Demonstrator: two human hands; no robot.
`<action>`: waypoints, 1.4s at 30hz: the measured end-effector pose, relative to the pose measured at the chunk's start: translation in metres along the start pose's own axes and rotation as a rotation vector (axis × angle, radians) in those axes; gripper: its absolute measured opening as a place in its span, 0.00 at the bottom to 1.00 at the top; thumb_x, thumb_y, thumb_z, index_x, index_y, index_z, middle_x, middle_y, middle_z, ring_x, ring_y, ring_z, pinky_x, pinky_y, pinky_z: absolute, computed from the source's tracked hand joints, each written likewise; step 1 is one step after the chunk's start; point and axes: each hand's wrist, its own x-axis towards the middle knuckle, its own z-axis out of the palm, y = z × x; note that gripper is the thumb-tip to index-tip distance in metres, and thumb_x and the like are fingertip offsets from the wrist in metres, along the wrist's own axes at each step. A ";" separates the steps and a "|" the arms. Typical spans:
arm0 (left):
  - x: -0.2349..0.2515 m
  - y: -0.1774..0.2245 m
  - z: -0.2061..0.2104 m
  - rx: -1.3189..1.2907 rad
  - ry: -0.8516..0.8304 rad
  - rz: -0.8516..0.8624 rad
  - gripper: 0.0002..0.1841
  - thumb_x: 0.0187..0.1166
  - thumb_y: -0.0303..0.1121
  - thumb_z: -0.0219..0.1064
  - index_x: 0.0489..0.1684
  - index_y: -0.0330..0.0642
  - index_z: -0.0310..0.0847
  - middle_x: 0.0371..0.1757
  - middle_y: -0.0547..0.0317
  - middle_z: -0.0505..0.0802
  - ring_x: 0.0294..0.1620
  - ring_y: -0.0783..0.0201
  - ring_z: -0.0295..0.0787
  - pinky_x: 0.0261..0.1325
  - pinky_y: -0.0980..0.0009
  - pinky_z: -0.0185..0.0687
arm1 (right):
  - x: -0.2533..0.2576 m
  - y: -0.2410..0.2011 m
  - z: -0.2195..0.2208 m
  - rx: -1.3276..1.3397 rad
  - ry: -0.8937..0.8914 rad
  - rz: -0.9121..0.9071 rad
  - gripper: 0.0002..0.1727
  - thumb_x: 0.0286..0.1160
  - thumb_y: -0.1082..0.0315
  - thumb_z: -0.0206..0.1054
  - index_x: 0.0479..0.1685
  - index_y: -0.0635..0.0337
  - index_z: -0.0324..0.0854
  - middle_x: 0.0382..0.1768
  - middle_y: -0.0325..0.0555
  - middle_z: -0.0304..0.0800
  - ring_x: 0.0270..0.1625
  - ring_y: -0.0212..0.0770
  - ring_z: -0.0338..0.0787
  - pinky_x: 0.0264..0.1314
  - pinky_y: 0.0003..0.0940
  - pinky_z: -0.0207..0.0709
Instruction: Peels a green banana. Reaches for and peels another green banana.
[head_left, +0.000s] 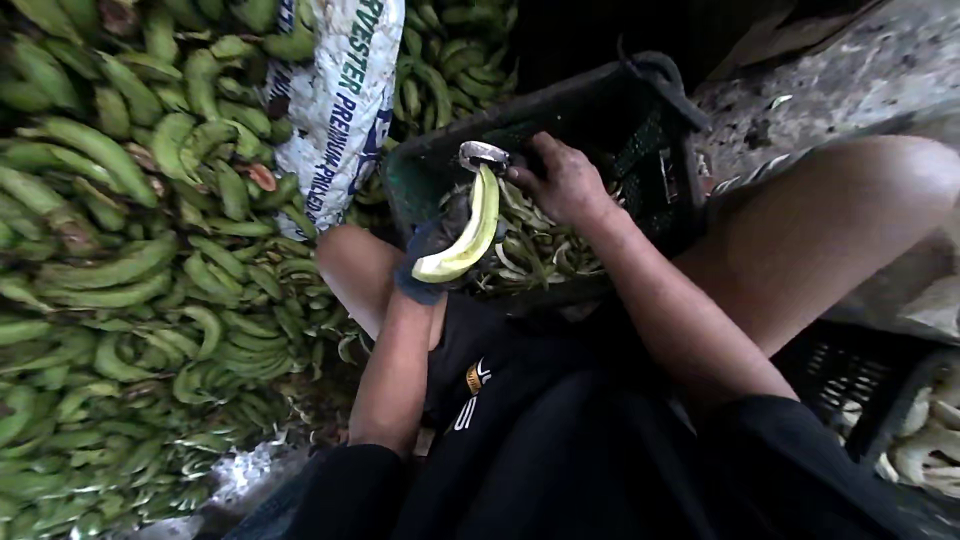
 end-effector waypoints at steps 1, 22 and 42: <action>-0.001 0.003 -0.006 0.212 0.063 0.048 0.18 0.90 0.42 0.52 0.64 0.39 0.77 0.46 0.53 0.92 0.34 0.67 0.89 0.34 0.72 0.88 | 0.000 0.000 0.003 -0.043 0.029 0.045 0.30 0.85 0.40 0.61 0.70 0.57 0.78 0.63 0.57 0.88 0.67 0.60 0.88 0.70 0.70 0.73; 0.052 0.005 -0.009 -0.106 0.185 0.786 0.21 0.94 0.41 0.39 0.64 0.35 0.72 0.53 0.42 0.87 0.54 0.48 0.86 0.63 0.46 0.84 | -0.030 -0.015 0.037 0.268 0.054 -0.131 0.26 0.89 0.49 0.59 0.68 0.64 0.76 0.54 0.57 0.89 0.57 0.51 0.91 0.65 0.52 0.83; 0.051 -0.008 -0.002 0.059 0.490 0.411 0.21 0.93 0.50 0.49 0.58 0.41 0.79 0.38 0.54 0.90 0.33 0.61 0.88 0.37 0.60 0.91 | -0.025 0.014 0.001 0.169 0.141 -0.076 0.28 0.84 0.46 0.64 0.66 0.62 0.79 0.56 0.56 0.89 0.59 0.51 0.91 0.66 0.54 0.84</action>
